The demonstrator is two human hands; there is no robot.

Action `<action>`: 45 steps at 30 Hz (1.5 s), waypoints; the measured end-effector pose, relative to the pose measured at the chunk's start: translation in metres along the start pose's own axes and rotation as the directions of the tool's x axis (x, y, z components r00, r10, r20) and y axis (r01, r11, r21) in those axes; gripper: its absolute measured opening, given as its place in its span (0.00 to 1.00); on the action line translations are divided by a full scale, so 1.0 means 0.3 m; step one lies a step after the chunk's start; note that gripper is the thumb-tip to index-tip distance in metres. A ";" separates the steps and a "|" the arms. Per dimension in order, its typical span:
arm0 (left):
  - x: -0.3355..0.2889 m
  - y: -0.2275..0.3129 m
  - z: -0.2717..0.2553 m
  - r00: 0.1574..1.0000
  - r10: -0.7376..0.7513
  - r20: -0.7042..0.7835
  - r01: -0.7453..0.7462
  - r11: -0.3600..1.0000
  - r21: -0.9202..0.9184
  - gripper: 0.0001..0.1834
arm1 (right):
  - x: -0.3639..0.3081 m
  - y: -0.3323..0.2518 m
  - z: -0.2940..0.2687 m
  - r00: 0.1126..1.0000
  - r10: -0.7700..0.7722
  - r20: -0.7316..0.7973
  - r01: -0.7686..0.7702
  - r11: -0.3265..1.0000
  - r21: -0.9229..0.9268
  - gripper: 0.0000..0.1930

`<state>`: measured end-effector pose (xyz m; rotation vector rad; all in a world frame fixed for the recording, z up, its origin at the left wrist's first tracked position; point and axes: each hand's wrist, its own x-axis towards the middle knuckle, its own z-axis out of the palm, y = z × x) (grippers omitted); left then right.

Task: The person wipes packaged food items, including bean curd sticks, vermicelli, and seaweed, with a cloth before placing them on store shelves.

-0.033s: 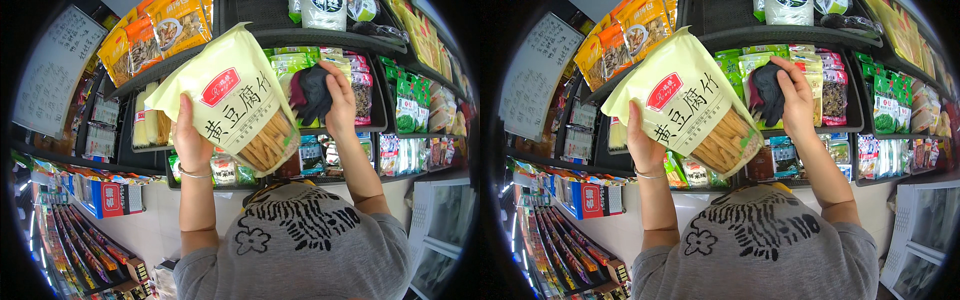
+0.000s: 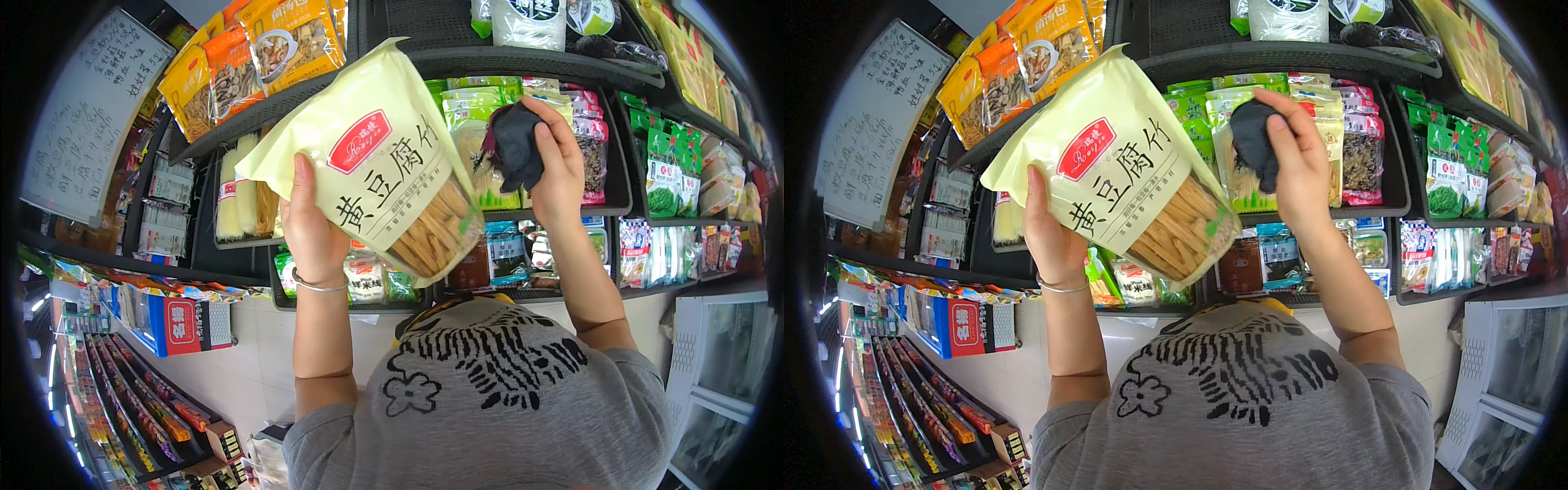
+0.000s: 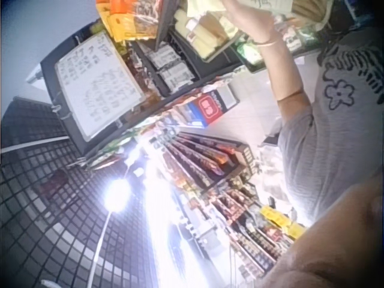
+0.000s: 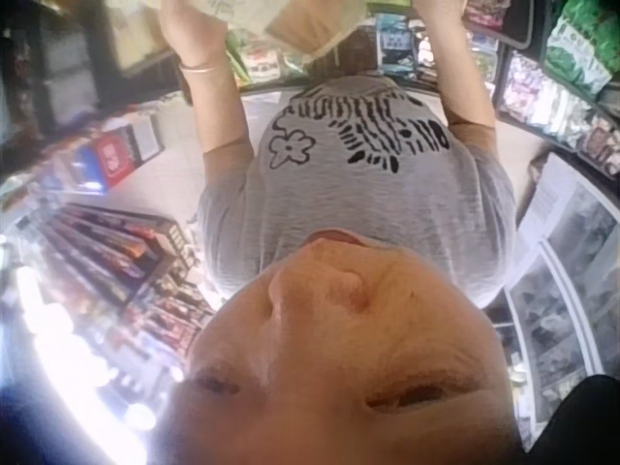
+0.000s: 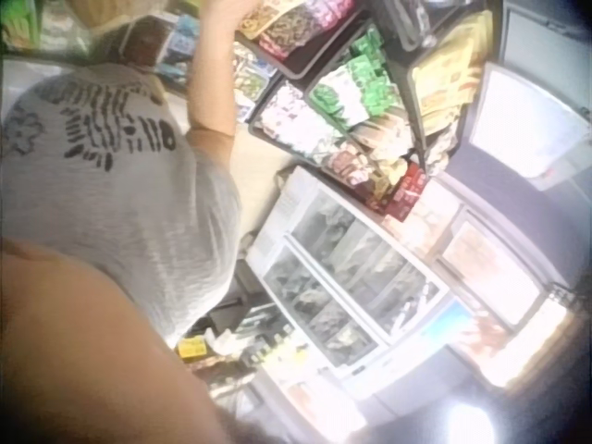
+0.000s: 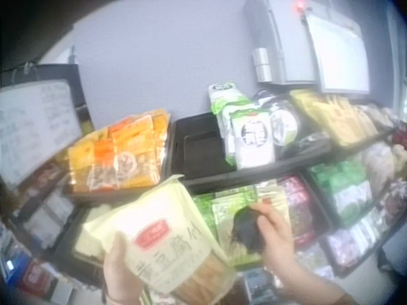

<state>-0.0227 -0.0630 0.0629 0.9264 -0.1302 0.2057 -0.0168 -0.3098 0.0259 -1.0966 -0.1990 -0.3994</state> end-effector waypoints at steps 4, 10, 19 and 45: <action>-0.033 -0.032 0.063 0.987 0.147 -0.068 -0.139 0.984 0.114 0.24 | -0.080 -0.009 0.157 0.821 -0.065 0.567 0.380 0.804 -0.458 0.29; -0.055 -0.063 0.079 0.973 0.144 -0.180 -0.100 0.967 0.234 0.25 | -0.153 0.098 0.280 0.701 -0.155 0.696 0.682 0.431 -0.591 0.40; -0.078 -0.017 0.086 0.983 0.111 -0.144 -0.125 0.988 -0.087 0.26 | -0.101 0.041 0.271 0.718 -0.080 0.692 0.619 0.530 -0.580 0.36; -0.193 -0.196 0.158 0.987 -0.111 0.117 0.118 0.991 -0.054 0.19 | 0.025 0.229 -0.044 0.988 -0.001 0.153 0.077 0.869 -0.489 0.37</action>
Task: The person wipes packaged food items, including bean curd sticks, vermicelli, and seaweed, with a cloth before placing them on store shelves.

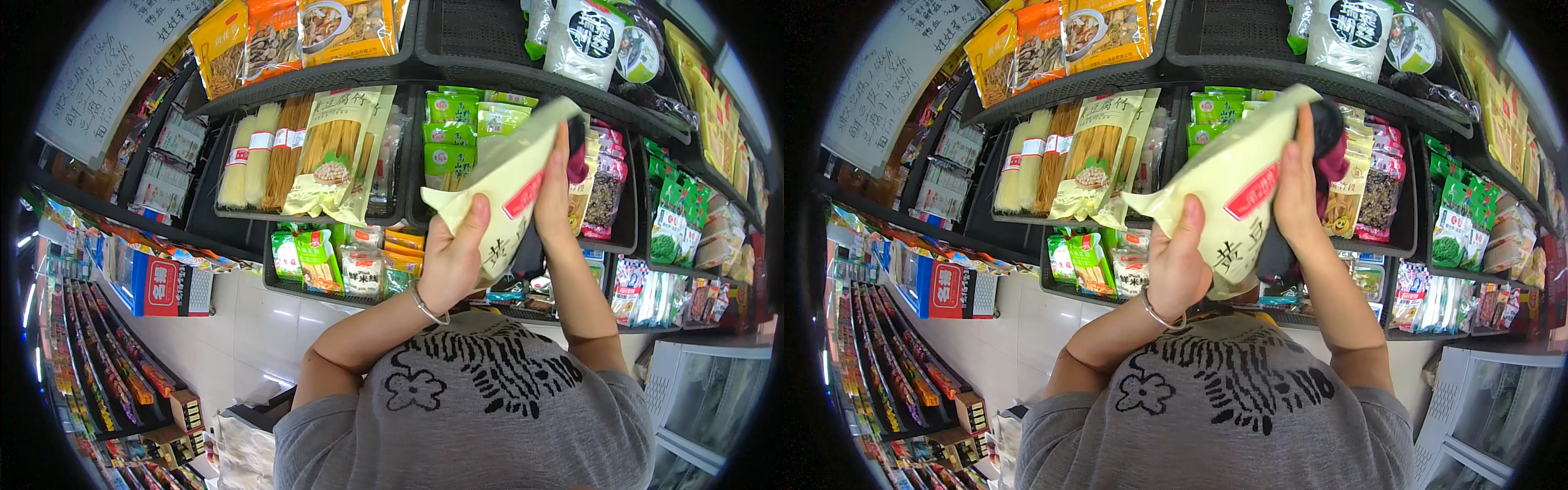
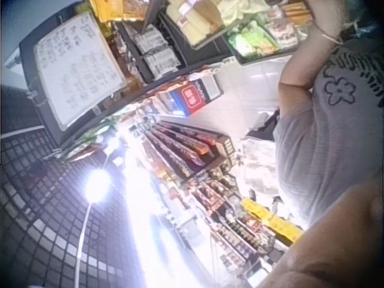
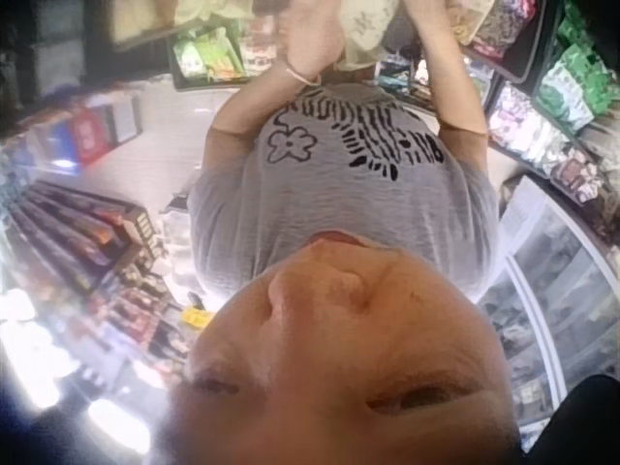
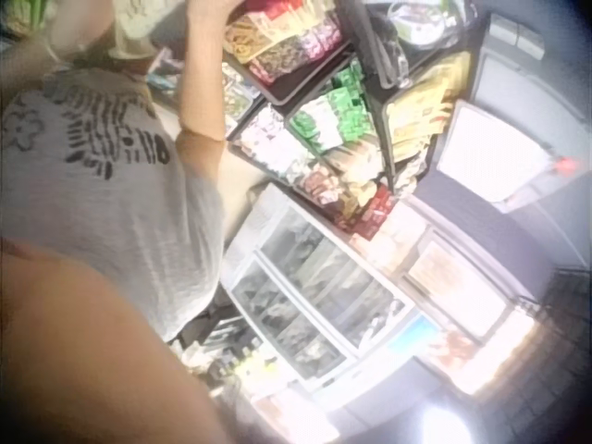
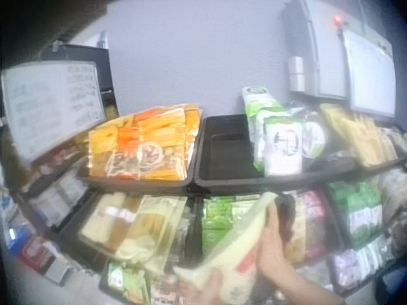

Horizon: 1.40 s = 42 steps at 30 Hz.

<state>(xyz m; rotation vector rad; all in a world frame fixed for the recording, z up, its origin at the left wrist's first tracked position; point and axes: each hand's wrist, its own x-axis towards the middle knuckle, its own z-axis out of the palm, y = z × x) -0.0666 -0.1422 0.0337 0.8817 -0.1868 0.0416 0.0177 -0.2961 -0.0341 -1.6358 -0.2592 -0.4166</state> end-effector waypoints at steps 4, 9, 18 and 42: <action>0.025 0.038 0.000 0.984 -0.169 0.058 0.177 0.967 -0.181 0.20 | -0.163 0.109 -0.168 0.956 0.233 0.180 -0.247 0.967 0.060 0.36; 0.170 -0.084 -0.044 0.914 -0.390 0.112 0.404 0.852 -0.333 0.25 | -0.295 0.086 -0.282 0.918 0.331 0.219 -0.355 0.931 0.080 0.33; 0.004 -0.326 -0.276 0.735 -0.663 0.143 0.528 0.692 0.492 0.46 | -0.236 0.107 -0.272 0.776 0.598 -0.201 -0.590 0.801 0.102 0.24; 0.500 -0.163 -0.634 0.982 0.183 0.038 -0.053 0.077 0.996 0.38 | -0.370 0.137 -0.124 0.723 0.643 0.253 -0.666 0.746 0.006 0.11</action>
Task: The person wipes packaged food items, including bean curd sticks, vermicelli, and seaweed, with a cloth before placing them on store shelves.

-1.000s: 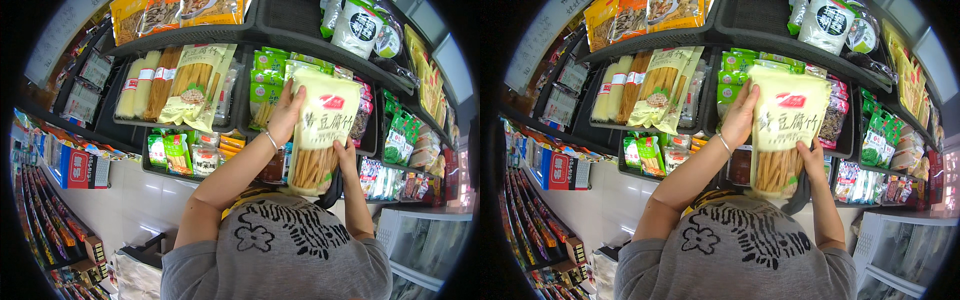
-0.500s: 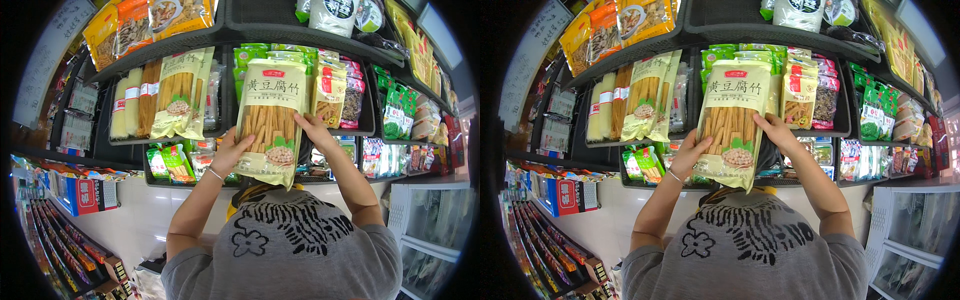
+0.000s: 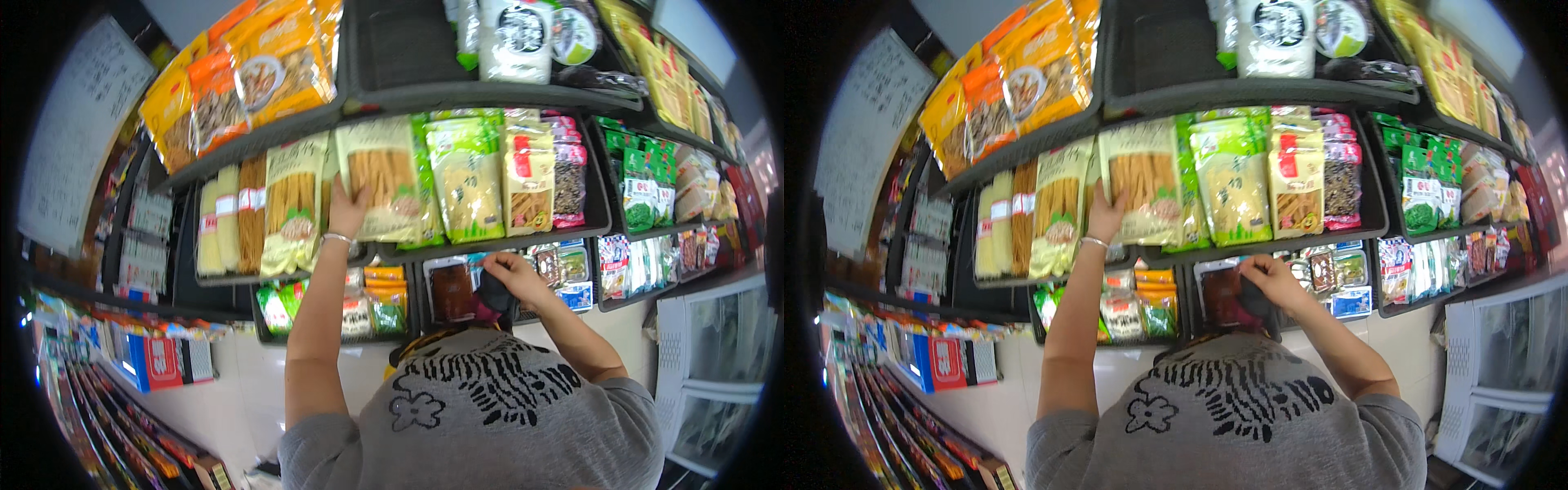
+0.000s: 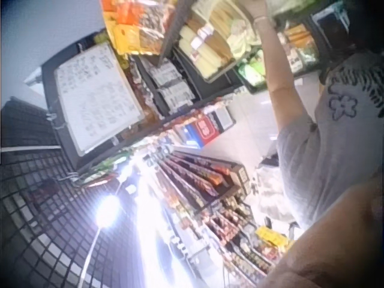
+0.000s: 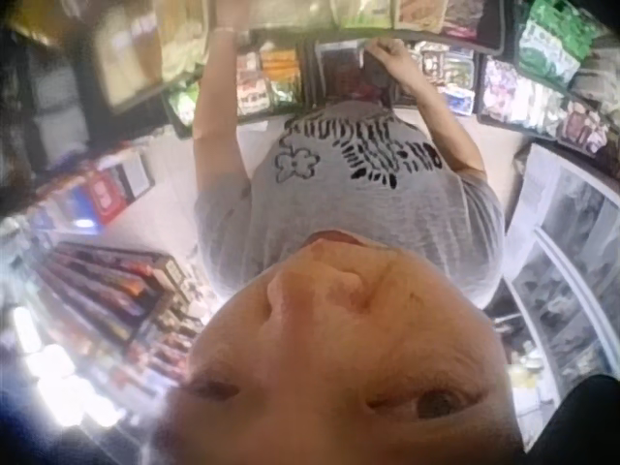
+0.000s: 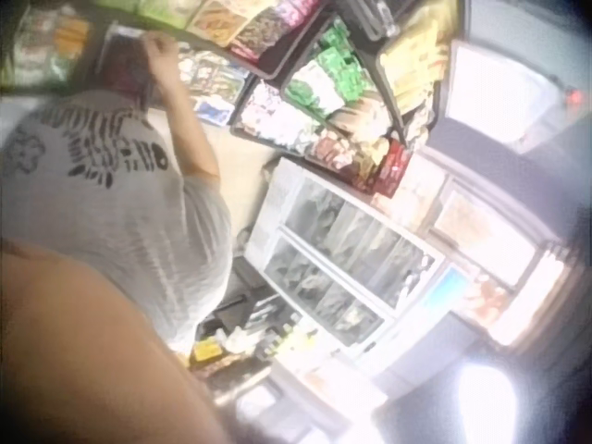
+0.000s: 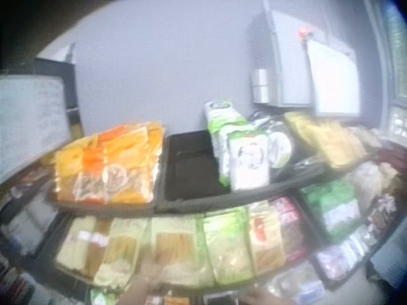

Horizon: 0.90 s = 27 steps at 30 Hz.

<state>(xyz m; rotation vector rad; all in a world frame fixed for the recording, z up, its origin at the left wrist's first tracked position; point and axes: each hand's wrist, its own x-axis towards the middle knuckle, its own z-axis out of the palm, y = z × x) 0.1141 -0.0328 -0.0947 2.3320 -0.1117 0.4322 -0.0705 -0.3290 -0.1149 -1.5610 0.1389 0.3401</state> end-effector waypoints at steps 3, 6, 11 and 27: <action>-0.035 0.032 0.042 0.990 0.139 -0.010 -0.130 0.945 0.299 0.36 | -0.069 0.000 -0.048 0.996 0.020 -0.087 -0.025 0.998 -0.053 0.10; -0.056 0.155 0.011 0.921 0.383 0.064 -0.365 0.798 0.480 0.33 | -0.142 0.048 -0.098 0.975 -0.030 -0.220 0.038 0.999 0.034 0.11; -0.010 0.255 -0.040 0.825 0.565 -0.005 -0.557 0.814 0.168 0.19 | -0.236 0.057 -0.160 0.927 0.004 -0.375 0.004 1.000 0.020 0.12; 0.694 0.815 0.103 0.904 0.389 -0.178 -0.419 0.721 -0.552 0.27 | -0.308 0.085 -0.174 0.876 -0.125 -0.466 0.115 0.992 -0.050 0.11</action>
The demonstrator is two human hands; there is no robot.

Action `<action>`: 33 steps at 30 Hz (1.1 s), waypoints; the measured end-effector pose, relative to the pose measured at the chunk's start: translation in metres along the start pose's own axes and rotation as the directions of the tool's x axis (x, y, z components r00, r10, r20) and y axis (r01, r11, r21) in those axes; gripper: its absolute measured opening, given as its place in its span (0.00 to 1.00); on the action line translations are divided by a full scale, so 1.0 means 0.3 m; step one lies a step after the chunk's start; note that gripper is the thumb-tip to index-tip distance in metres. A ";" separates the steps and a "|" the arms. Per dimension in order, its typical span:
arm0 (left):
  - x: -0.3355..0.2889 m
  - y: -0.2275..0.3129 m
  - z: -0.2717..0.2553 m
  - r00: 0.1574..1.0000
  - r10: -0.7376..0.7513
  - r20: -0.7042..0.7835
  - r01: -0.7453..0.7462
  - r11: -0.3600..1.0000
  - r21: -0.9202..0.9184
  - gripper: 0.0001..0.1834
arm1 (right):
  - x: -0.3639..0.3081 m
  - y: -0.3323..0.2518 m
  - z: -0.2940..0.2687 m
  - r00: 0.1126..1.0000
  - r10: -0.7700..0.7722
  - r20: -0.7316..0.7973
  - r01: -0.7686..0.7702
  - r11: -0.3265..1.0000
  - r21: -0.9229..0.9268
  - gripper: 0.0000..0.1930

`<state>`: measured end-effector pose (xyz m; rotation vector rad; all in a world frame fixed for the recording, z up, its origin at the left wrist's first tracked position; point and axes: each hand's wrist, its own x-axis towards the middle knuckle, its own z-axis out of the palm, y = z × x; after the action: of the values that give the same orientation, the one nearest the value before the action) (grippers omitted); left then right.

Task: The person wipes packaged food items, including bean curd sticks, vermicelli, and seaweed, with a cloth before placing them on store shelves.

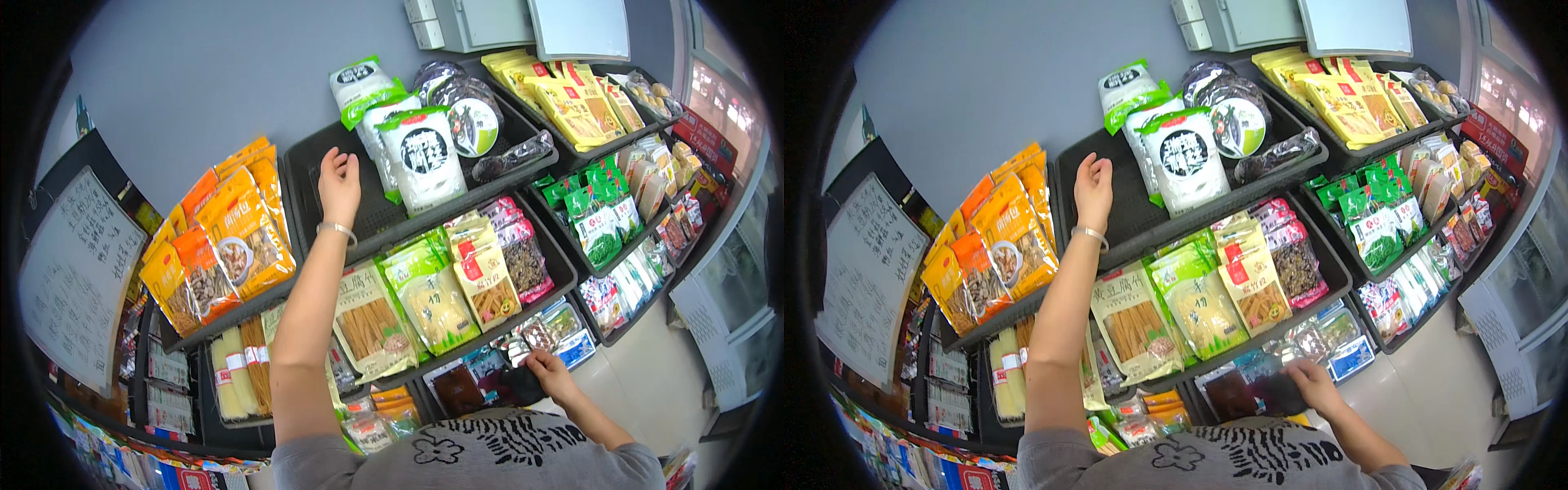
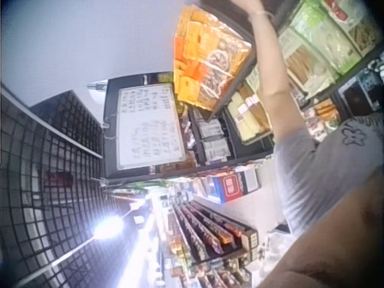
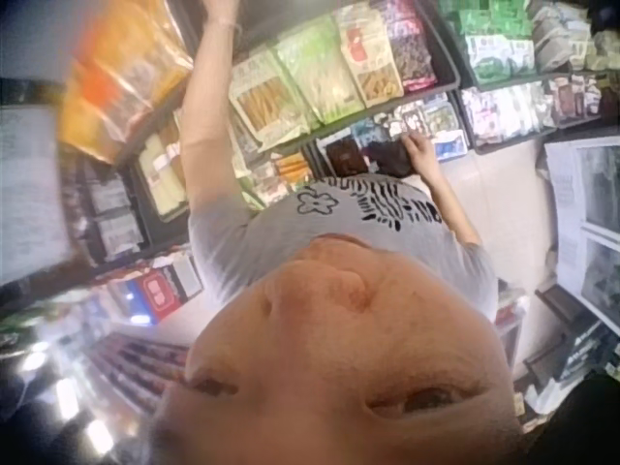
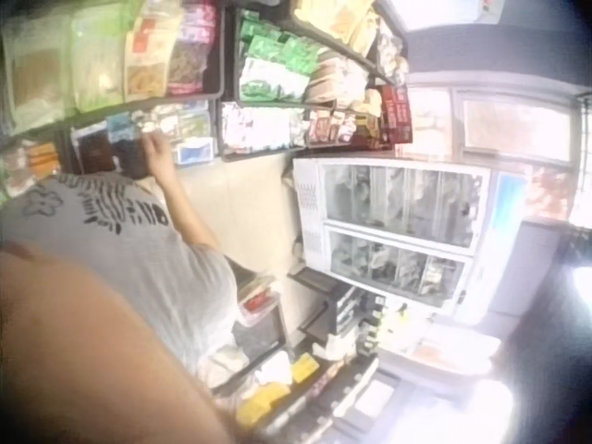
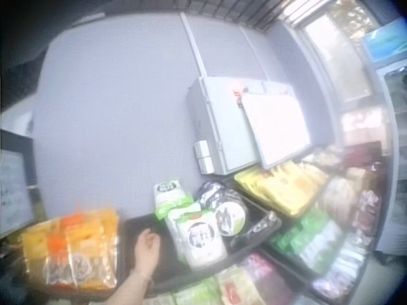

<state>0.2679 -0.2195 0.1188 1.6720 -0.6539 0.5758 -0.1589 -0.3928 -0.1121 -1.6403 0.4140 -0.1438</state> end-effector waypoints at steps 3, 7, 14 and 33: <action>0.207 -0.087 0.078 0.929 -0.370 -0.008 0.369 0.928 -0.044 0.37 | -0.062 0.031 -0.019 0.985 0.127 -0.116 -0.110 0.984 0.138 0.11; 0.436 -0.182 0.122 0.766 -0.615 0.186 0.639 0.697 -0.326 0.36 | -0.140 0.069 -0.034 0.964 0.174 -0.202 -0.115 0.955 0.275 0.11; 0.588 -0.156 0.272 0.686 -0.724 0.074 0.714 0.650 -0.259 0.29 | -0.229 0.143 -0.096 0.905 0.258 -0.339 -0.143 0.933 0.330 0.11; -0.457 0.423 -0.198 0.918 -0.363 0.160 0.364 0.610 -0.704 0.16 | 0.067 -0.306 -0.001 0.977 -0.162 0.137 0.020 0.713 0.701 0.28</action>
<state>0.0799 -0.1650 0.1255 0.9876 -0.4275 -0.0168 -0.1237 -0.3946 -0.0250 -0.9012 0.0961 -0.1891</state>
